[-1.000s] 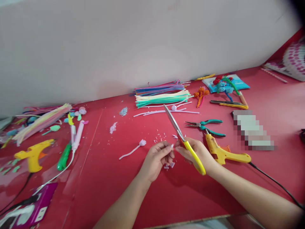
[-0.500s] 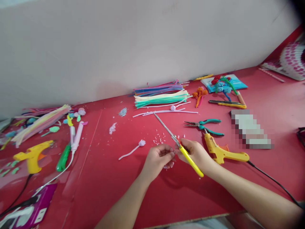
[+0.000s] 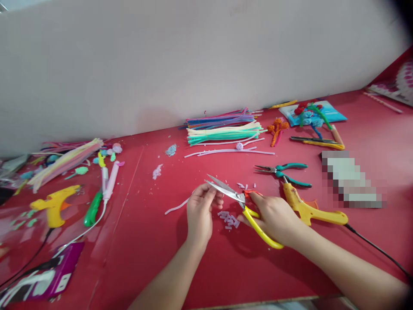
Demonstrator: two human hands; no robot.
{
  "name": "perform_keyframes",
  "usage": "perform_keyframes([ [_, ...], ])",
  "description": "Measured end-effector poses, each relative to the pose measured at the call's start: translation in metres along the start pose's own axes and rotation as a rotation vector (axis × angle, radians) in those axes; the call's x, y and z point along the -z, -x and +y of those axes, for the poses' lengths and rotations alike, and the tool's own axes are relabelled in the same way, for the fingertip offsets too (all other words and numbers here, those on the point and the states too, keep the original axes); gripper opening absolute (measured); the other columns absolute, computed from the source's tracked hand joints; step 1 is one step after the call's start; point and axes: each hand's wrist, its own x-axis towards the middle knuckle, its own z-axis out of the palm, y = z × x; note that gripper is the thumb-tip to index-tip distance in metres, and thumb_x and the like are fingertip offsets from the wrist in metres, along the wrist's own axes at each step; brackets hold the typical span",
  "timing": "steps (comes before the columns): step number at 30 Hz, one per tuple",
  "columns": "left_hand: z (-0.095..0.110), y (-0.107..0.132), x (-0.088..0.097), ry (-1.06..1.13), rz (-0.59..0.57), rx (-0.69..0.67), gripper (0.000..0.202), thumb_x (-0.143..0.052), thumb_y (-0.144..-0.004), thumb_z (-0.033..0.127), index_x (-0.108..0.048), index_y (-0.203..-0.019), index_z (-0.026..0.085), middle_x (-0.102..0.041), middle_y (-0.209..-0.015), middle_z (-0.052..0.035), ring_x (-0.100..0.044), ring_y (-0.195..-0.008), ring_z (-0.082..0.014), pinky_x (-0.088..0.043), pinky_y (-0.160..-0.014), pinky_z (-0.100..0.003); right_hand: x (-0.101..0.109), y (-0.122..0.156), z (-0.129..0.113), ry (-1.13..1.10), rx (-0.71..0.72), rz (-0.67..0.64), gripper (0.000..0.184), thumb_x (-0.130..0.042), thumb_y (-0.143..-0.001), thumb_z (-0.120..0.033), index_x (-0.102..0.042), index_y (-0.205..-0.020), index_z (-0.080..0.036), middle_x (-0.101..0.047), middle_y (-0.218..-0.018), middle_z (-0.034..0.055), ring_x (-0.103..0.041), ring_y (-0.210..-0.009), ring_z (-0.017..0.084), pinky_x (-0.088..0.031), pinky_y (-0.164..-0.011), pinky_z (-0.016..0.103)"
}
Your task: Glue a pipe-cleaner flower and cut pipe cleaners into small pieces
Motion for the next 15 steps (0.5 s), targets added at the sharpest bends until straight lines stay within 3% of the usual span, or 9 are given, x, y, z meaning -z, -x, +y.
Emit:
perform_keyframes([
  [15,0.000,0.000,0.000,0.058,0.002,-0.008,0.006,-0.052,-0.075,0.021,-0.053,-0.074,0.015,-0.055,-0.062,-0.0003,-0.049,-0.052,-0.0080,-0.039,-0.050,-0.020,-0.013,0.003,0.000,0.018,0.062,-0.024,0.033,-0.032,-0.080,-0.048,-0.041,-0.074,-0.018,-0.055,-0.053,0.0018,-0.049,-0.044,0.014,-0.014,-0.045,0.027],
])
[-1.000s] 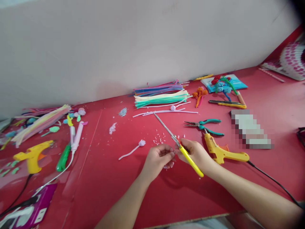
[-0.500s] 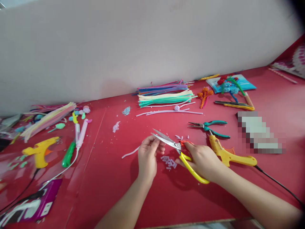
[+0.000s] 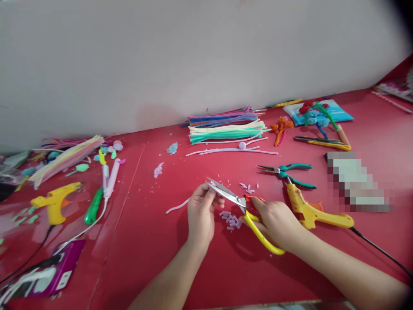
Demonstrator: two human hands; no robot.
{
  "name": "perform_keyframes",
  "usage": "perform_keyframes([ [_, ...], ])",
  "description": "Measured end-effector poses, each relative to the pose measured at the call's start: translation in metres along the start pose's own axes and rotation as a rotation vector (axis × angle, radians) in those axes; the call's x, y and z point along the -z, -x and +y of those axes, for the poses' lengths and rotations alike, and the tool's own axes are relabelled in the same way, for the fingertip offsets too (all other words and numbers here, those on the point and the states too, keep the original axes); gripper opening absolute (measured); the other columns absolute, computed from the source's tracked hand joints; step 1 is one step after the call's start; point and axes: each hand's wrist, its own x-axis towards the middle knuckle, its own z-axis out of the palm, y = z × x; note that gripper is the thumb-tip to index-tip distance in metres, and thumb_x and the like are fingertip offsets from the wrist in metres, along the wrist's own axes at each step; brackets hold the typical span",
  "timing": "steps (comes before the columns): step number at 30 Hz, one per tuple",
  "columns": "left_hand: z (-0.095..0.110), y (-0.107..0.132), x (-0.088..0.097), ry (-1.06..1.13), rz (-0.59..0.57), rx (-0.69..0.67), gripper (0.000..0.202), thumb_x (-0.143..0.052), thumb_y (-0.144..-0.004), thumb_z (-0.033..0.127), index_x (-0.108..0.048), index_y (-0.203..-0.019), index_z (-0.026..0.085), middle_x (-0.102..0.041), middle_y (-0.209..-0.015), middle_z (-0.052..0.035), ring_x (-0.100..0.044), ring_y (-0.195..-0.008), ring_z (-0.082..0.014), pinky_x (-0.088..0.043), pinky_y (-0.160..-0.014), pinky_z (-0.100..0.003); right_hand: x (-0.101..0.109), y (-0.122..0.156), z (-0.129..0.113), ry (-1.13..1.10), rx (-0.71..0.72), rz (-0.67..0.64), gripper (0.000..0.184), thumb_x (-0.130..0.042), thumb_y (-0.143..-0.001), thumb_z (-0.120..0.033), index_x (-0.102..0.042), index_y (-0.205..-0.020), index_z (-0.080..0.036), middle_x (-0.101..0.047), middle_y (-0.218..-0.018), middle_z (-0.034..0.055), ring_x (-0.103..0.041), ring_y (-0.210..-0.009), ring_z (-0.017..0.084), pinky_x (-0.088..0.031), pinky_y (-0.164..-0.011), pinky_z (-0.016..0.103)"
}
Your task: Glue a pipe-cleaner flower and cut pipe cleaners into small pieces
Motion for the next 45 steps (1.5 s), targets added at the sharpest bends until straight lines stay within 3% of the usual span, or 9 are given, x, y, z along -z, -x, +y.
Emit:
perform_keyframes([
  [26,0.004,0.000,-0.002,0.020,0.018,0.028,0.010,-0.056,-0.071,0.025,-0.054,-0.071,0.015,-0.054,-0.061,0.0003,-0.048,-0.051,-0.0077,-0.037,-0.048,-0.019,-0.002,0.001,0.000,0.013,0.007,0.012,0.036,-0.029,-0.081,-0.050,-0.041,-0.071,-0.018,-0.052,-0.049,0.0013,-0.047,-0.041,0.013,-0.013,-0.044,0.026],
  [34,0.005,0.001,-0.001,0.038,-0.014,0.036,0.008,-0.054,-0.074,0.023,-0.053,-0.075,0.015,-0.055,-0.065,-0.0002,-0.049,-0.053,-0.0077,-0.037,-0.050,-0.020,0.002,-0.003,0.000,0.000,-0.072,-0.006,0.038,-0.031,-0.079,-0.053,-0.043,-0.069,-0.019,-0.053,-0.047,0.0017,-0.049,-0.041,0.014,-0.014,-0.044,0.025],
  [38,0.002,-0.001,-0.001,0.080,-0.033,0.096,0.009,-0.055,-0.073,0.023,-0.053,-0.078,0.015,-0.055,-0.066,-0.0005,-0.048,-0.053,-0.0073,-0.037,-0.049,-0.019,0.008,-0.007,0.000,-0.025,-0.135,0.034,0.037,-0.037,-0.075,-0.054,-0.046,-0.076,-0.019,-0.057,-0.055,0.0027,-0.052,-0.047,0.016,-0.018,-0.046,0.025],
  [41,0.001,-0.002,-0.001,0.114,-0.070,0.181,0.011,-0.056,-0.072,0.024,-0.053,-0.076,0.014,-0.054,-0.064,-0.0006,-0.047,-0.052,-0.0066,-0.036,-0.047,-0.018,0.012,-0.010,0.000,-0.132,-0.151,0.023,0.032,-0.039,-0.076,-0.050,-0.047,-0.076,-0.020,-0.055,-0.055,0.0012,-0.050,-0.048,0.015,-0.021,-0.046,0.024],
  [45,-0.002,0.000,-0.003,0.108,-0.205,0.337,0.011,-0.055,-0.073,0.024,-0.052,-0.075,0.013,-0.052,-0.061,-0.0004,-0.045,-0.048,-0.0052,-0.032,-0.043,-0.016,0.015,-0.012,-0.003,-0.520,-0.136,0.014,0.021,-0.038,-0.079,-0.038,-0.045,-0.071,-0.019,-0.050,-0.057,-0.0021,-0.045,-0.050,0.011,-0.028,-0.047,0.021],
])
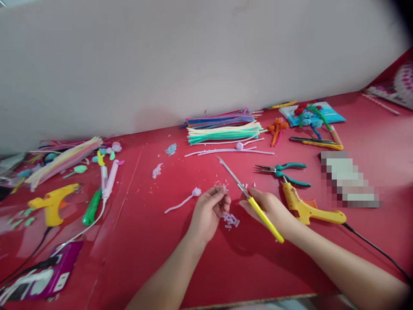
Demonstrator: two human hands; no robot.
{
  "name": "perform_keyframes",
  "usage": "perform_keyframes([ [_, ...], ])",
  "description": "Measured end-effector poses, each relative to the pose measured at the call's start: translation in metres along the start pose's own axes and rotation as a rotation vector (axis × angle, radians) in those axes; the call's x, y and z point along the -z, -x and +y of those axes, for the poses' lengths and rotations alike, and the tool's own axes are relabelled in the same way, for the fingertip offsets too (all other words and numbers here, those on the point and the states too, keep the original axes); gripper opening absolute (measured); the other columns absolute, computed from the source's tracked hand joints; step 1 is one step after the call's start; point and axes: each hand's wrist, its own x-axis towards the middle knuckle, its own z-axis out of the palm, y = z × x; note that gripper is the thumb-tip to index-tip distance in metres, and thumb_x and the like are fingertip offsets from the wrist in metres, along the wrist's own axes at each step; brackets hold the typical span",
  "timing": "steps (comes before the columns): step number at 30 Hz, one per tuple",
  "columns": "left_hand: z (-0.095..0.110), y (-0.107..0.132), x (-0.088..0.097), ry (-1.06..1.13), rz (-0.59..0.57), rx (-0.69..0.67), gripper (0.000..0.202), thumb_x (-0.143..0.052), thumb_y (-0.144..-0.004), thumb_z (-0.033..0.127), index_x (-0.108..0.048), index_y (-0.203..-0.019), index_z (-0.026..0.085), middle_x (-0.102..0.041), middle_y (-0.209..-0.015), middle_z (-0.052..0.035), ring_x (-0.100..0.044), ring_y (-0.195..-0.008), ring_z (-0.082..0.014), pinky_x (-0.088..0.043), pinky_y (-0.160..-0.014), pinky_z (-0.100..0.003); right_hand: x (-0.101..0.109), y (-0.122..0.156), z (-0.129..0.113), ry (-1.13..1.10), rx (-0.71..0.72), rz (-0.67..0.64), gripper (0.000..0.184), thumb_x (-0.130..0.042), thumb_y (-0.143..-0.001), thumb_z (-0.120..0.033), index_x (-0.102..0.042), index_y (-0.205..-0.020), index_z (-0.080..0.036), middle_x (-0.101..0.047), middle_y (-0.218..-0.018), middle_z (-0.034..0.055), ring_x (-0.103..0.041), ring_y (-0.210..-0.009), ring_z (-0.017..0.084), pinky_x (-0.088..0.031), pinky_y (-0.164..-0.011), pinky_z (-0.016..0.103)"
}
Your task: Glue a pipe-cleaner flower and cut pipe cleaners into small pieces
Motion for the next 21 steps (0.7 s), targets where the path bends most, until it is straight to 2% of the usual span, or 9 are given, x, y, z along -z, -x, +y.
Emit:
perform_keyframes([
  [4,-0.004,0.003,-0.003,-0.085,-0.116,0.135,0.013,-0.053,-0.074,0.026,-0.052,-0.072,0.013,-0.052,-0.057,0.0003,-0.044,-0.042,-0.0048,-0.031,-0.040,-0.017,0.001,-0.002,-0.007,-0.372,-0.045,0.037,0.015,-0.041,-0.078,-0.032,-0.047,-0.077,-0.019,-0.048,-0.058,-0.0044,-0.044,-0.052,0.009,-0.034,-0.049,0.019],
  [8,-0.006,0.006,-0.005,-0.211,-0.186,0.233,0.016,-0.055,-0.072,0.029,-0.052,-0.072,0.013,-0.054,-0.056,-0.0004,-0.045,-0.041,-0.0055,-0.031,-0.040,-0.017,0.004,0.000,-0.012,-0.540,-0.111,-0.028,0.015,-0.042,-0.078,-0.032,-0.047,-0.071,-0.019,-0.044,-0.048,-0.0066,-0.041,-0.044,0.008,-0.034,-0.045,0.019],
  [11,-0.005,0.006,-0.007,-0.311,-0.188,0.201,0.018,-0.055,-0.071,0.031,-0.052,-0.074,0.013,-0.055,-0.057,-0.0014,-0.048,-0.043,-0.0071,-0.034,-0.042,-0.018,0.004,0.002,-0.012,-0.541,-0.124,-0.021,0.015,-0.042,-0.077,-0.028,-0.044,-0.065,-0.019,-0.041,-0.045,-0.0072,-0.038,-0.041,0.007,-0.032,-0.043,0.019],
  [17,-0.007,0.008,-0.007,-0.561,-0.171,0.082,0.018,-0.057,-0.069,0.030,-0.053,-0.072,0.013,-0.054,-0.055,-0.0002,-0.050,-0.046,-0.0089,-0.038,-0.045,-0.020,0.001,0.001,-0.011,-0.422,-0.103,0.021,0.012,-0.046,-0.072,-0.028,-0.044,-0.065,-0.018,-0.044,-0.053,-0.0057,-0.039,-0.046,0.007,-0.032,-0.045,0.018],
  [21,-0.008,0.007,-0.004,-0.547,-0.151,0.048,0.016,-0.055,-0.070,0.029,-0.053,-0.071,0.014,-0.053,-0.053,0.0006,-0.048,-0.044,-0.0082,-0.038,-0.044,-0.020,-0.002,0.001,-0.005,-0.334,-0.041,0.097,0.012,-0.045,-0.072,-0.027,-0.044,-0.065,-0.018,-0.044,-0.056,-0.0045,-0.040,-0.052,0.008,-0.033,-0.048,0.019],
])
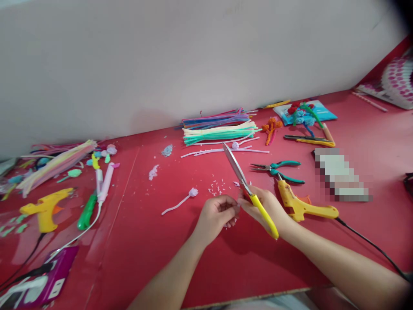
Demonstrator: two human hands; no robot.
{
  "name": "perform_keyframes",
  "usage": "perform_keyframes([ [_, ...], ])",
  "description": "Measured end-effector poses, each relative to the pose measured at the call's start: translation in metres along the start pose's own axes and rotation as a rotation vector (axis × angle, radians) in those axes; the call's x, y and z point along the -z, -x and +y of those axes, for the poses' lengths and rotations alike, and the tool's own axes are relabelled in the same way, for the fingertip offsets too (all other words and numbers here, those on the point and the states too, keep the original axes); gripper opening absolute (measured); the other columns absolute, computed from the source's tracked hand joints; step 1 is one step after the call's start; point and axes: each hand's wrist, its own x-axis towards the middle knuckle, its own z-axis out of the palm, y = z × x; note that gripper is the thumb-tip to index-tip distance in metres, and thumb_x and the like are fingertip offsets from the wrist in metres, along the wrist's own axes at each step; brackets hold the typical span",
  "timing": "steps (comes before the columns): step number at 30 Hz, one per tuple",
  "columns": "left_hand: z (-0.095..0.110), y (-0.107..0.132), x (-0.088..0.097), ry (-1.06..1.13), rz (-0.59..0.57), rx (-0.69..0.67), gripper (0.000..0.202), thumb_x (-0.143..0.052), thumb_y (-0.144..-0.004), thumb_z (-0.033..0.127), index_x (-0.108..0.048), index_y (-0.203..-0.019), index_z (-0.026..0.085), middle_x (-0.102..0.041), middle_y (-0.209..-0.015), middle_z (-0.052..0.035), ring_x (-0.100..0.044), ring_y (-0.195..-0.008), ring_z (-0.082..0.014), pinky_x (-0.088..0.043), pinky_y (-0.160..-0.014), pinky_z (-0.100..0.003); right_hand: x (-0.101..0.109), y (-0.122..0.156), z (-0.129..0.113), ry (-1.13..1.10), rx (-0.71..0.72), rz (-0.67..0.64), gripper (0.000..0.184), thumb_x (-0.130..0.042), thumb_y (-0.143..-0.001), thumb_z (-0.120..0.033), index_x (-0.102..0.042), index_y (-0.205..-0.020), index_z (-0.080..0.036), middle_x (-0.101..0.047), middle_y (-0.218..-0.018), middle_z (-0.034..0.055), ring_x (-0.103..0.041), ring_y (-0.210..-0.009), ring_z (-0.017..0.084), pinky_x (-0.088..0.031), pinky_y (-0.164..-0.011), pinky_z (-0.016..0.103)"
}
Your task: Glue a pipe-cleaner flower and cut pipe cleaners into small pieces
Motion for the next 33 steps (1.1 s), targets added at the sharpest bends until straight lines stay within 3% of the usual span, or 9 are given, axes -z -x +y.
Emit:
perform_keyframes([
  [5,0.003,-0.003,0.005,0.154,0.133,-0.038,0.014,-0.056,-0.070,0.027,-0.051,-0.074,0.015,-0.053,-0.055,0.0020,-0.047,-0.044,-0.0070,-0.037,-0.043,-0.019,0.002,-0.001,0.007,0.087,0.034,0.052,0.015,-0.048,-0.071,-0.030,-0.043,-0.064,-0.018,-0.042,-0.054,-0.0048,-0.038,-0.052,0.008,-0.032,-0.049,0.019],
  [12,0.002,0.000,-0.001,0.079,0.030,0.022,0.017,-0.058,-0.068,0.030,-0.052,-0.071,0.014,-0.053,-0.052,0.0013,-0.049,-0.043,-0.0084,-0.039,-0.044,-0.021,0.002,0.002,-0.004,-0.080,-0.002,-0.021,0.005,-0.044,-0.071,-0.020,-0.047,-0.067,-0.018,-0.044,-0.055,-0.0049,-0.039,-0.051,0.008,-0.033,-0.047,0.018],
  [20,0.002,0.001,-0.001,0.001,-0.032,0.016,0.017,-0.053,-0.072,0.030,-0.053,-0.075,0.013,-0.054,-0.056,-0.0012,-0.051,-0.047,-0.0095,-0.039,-0.046,-0.021,0.000,0.002,0.002,-0.055,0.014,-0.030,0.004,-0.044,-0.069,-0.018,-0.044,-0.065,-0.018,-0.043,-0.057,-0.0051,-0.040,-0.053,0.008,-0.034,-0.050,0.018],
  [29,0.001,0.003,-0.005,-0.097,0.039,-0.063,0.011,-0.053,-0.072,0.026,-0.052,-0.071,0.015,-0.050,-0.052,0.0018,-0.046,-0.046,-0.0078,-0.038,-0.047,-0.021,0.002,0.002,0.000,0.060,0.027,-0.047,0.007,-0.045,-0.069,-0.021,-0.043,-0.063,-0.017,-0.043,-0.055,-0.0046,-0.039,-0.051,0.008,-0.033,-0.049,0.019],
  [33,0.002,0.004,-0.006,-0.072,0.018,-0.051,0.010,-0.052,-0.072,0.025,-0.052,-0.072,0.015,-0.051,-0.054,0.0012,-0.047,-0.047,-0.0083,-0.039,-0.048,-0.021,0.001,0.003,-0.001,0.053,0.032,-0.054,0.005,-0.043,-0.069,-0.019,-0.044,-0.065,-0.017,-0.046,-0.057,-0.0039,-0.041,-0.053,0.008,-0.033,-0.050,0.019],
])
